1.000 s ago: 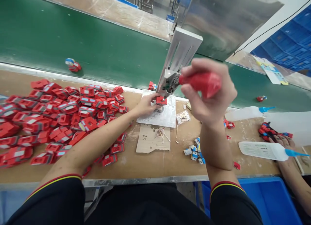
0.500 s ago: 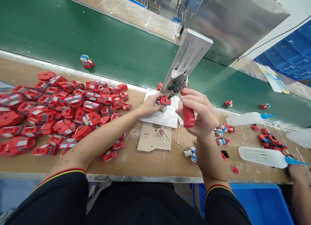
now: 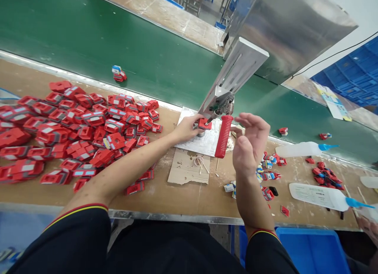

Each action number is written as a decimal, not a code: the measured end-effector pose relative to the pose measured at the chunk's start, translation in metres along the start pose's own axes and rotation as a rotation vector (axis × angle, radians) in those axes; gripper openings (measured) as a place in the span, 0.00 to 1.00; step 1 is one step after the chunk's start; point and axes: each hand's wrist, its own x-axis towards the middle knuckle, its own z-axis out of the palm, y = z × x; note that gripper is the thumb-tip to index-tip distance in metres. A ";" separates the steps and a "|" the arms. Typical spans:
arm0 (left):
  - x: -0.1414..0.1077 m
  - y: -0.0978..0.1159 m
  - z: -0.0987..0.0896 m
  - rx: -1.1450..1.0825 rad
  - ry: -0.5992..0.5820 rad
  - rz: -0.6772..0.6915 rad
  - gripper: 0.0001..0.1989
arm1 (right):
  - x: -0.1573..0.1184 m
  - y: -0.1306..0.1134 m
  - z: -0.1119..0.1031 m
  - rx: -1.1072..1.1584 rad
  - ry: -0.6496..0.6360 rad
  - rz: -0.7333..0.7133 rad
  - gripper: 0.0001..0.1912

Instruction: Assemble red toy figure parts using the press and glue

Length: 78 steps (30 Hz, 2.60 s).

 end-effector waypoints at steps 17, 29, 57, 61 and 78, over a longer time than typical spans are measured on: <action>-0.004 0.005 0.001 0.155 0.015 0.010 0.14 | -0.001 0.034 0.030 0.200 -0.330 0.560 0.23; -0.005 0.007 -0.001 0.043 0.030 0.011 0.20 | -0.007 -0.008 0.010 0.270 -0.341 0.622 0.28; -0.006 0.004 0.003 0.038 0.022 0.007 0.19 | -0.010 -0.025 0.001 0.370 -0.382 0.689 0.37; -0.007 0.003 0.003 0.061 0.009 0.024 0.18 | -0.014 -0.005 0.007 0.316 -0.413 0.617 0.26; -0.013 0.016 -0.047 0.227 -0.042 0.075 0.36 | -0.039 0.043 -0.004 0.069 -0.185 0.344 0.29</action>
